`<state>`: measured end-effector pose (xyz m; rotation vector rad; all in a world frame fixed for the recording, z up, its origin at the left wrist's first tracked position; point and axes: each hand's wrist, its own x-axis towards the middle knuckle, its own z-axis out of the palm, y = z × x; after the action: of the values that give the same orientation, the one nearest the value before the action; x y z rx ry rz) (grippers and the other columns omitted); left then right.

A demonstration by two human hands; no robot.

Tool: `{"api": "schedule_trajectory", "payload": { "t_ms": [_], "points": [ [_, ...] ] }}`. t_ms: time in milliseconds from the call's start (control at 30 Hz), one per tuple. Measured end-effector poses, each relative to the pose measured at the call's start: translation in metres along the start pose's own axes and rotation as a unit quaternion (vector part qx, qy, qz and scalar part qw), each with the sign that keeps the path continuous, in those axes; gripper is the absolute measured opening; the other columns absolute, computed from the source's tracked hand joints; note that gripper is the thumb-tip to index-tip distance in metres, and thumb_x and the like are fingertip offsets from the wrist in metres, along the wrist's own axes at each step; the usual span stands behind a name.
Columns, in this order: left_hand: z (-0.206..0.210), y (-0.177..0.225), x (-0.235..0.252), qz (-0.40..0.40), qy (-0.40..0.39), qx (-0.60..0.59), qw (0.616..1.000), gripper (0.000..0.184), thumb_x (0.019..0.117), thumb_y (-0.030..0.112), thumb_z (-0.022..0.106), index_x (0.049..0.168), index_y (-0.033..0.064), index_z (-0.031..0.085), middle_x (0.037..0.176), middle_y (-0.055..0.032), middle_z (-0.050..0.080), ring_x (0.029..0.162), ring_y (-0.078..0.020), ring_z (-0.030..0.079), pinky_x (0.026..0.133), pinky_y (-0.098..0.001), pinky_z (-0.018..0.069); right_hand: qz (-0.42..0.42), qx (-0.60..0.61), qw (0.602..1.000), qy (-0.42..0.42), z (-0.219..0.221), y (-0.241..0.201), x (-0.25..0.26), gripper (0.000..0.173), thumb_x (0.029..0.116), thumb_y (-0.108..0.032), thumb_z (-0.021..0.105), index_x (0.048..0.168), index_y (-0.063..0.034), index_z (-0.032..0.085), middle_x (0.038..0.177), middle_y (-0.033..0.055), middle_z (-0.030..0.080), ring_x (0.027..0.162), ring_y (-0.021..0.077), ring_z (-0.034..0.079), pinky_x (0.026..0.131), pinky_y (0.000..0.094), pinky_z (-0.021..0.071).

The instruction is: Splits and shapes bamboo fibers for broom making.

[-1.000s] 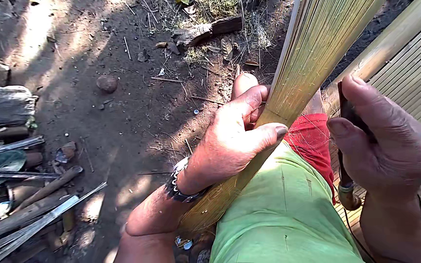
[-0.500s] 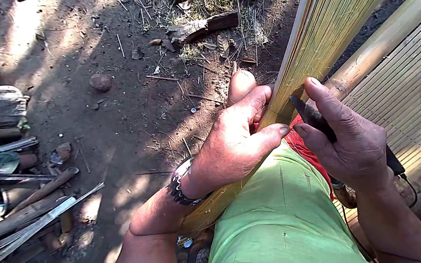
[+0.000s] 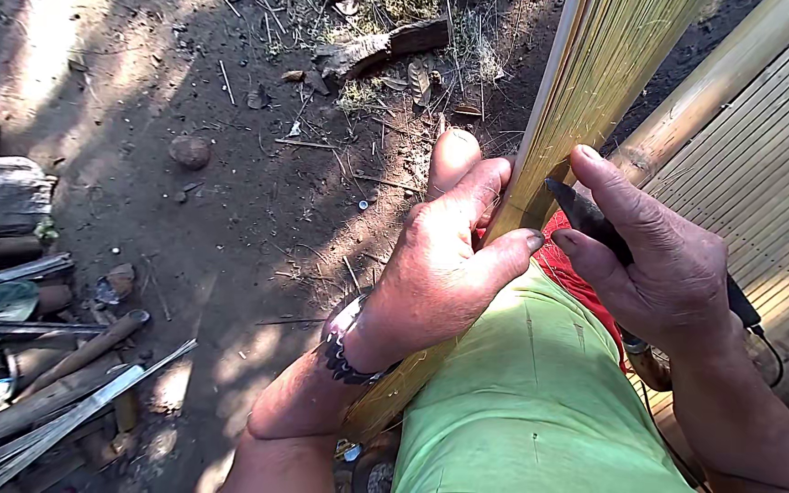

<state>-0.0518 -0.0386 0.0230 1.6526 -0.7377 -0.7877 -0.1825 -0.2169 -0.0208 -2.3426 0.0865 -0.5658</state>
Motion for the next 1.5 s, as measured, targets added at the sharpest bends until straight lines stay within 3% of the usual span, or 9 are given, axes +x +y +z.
{"api": "schedule_trajectory", "payload": {
  "t_ms": [300,467,600,667,867,1033,1233,1400,1500],
  "points": [
    [0.001,-0.003,0.000,0.006,-0.002,-0.005,1.000,0.043,0.0955,0.002,0.065,0.137,0.0049,0.055,0.091,-0.0068,0.072,0.068,-0.0137,0.069,0.053,-0.0261,0.0593,-0.004,-0.002,1.000,0.006,0.001,0.000,0.002,0.054,0.1021,-0.021,0.063,0.154,-0.0180,0.050,0.098,0.0061,0.063,0.074,0.0103,0.060,0.059,0.0264,0.0518],
    [0.002,-0.003,0.001,0.005,-0.006,-0.015,1.000,0.040,0.0945,-0.001,0.064,0.134,0.0037,0.056,0.089,-0.0070,0.070,0.066,-0.0135,0.068,0.053,-0.0254,0.0585,-0.006,-0.004,1.000,0.022,0.004,0.001,0.003,0.049,0.1018,-0.018,0.063,0.150,-0.0229,0.056,0.086,0.0031,0.055,0.065,0.0101,0.052,0.050,0.0246,0.0419],
    [0.001,-0.003,0.001,0.007,-0.003,-0.022,1.000,0.041,0.0949,0.000,0.065,0.135,0.0032,0.055,0.090,-0.0074,0.071,0.066,-0.0137,0.067,0.053,-0.0253,0.0586,0.000,-0.027,0.998,0.058,-0.013,0.013,0.003,0.045,0.1034,-0.017,0.061,0.148,-0.0171,0.057,0.109,0.0080,0.068,0.083,0.0113,0.066,0.069,0.0290,0.0576],
    [-0.001,-0.003,0.000,0.005,-0.001,-0.018,1.000,0.041,0.0955,0.000,0.065,0.135,0.0035,0.055,0.092,-0.0076,0.071,0.067,-0.0142,0.069,0.054,-0.0261,0.0601,0.011,-0.048,0.995,0.081,-0.022,0.021,0.001,0.048,0.1041,-0.017,0.060,0.152,-0.0150,0.053,0.115,0.0088,0.067,0.086,0.0100,0.066,0.072,0.0282,0.0574],
    [0.002,-0.006,0.001,-0.004,-0.006,-0.024,1.000,0.042,0.0963,0.001,0.064,0.137,0.0040,0.054,0.091,-0.0081,0.072,0.066,-0.0150,0.068,0.052,-0.0267,0.0592,0.013,0.011,0.999,0.035,-0.007,0.011,-0.008,0.048,0.1027,-0.017,0.062,0.150,-0.0148,0.055,0.111,0.0083,0.068,0.084,0.0097,0.065,0.069,0.0272,0.0572],
    [0.007,-0.005,0.001,0.001,-0.005,-0.022,1.000,0.043,0.0955,0.000,0.065,0.137,0.0046,0.054,0.088,-0.0072,0.070,0.064,-0.0137,0.066,0.051,-0.0256,0.0574,0.021,0.044,0.999,0.012,0.007,0.005,-0.011,0.062,0.1015,-0.022,0.064,0.159,-0.0191,0.042,0.101,0.0031,0.062,0.074,0.0063,0.058,0.059,0.0239,0.0521],
    [0.013,-0.006,0.001,0.009,-0.001,-0.007,1.000,0.044,0.0946,-0.001,0.067,0.137,0.0033,0.056,0.090,-0.0066,0.071,0.067,-0.0129,0.067,0.054,-0.0259,0.0591,0.013,0.044,0.999,0.028,0.004,0.008,-0.007,0.049,0.1027,-0.019,0.062,0.151,-0.0217,0.054,0.090,0.0033,0.059,0.070,0.0088,0.056,0.056,0.0249,0.0483],
    [0.015,-0.005,0.000,0.016,-0.006,-0.005,1.000,0.041,0.0937,-0.002,0.068,0.133,0.0026,0.057,0.091,-0.0063,0.072,0.069,-0.0129,0.069,0.056,-0.0259,0.0604,0.002,0.038,0.997,0.066,-0.011,0.014,-0.004,0.046,0.1031,-0.014,0.061,0.149,-0.0126,0.056,0.124,0.0075,0.068,0.091,0.0058,0.067,0.076,0.0234,0.0585],
    [0.015,-0.006,0.001,0.016,-0.013,-0.008,1.000,0.042,0.0938,-0.002,0.067,0.135,0.0024,0.056,0.090,-0.0066,0.071,0.068,-0.0133,0.068,0.055,-0.0263,0.0596,0.004,0.035,0.998,0.049,-0.010,0.009,-0.005,0.051,0.1027,-0.018,0.061,0.153,-0.0127,0.050,0.121,0.0060,0.067,0.088,0.0048,0.064,0.073,0.0230,0.0573]
  ]
}}
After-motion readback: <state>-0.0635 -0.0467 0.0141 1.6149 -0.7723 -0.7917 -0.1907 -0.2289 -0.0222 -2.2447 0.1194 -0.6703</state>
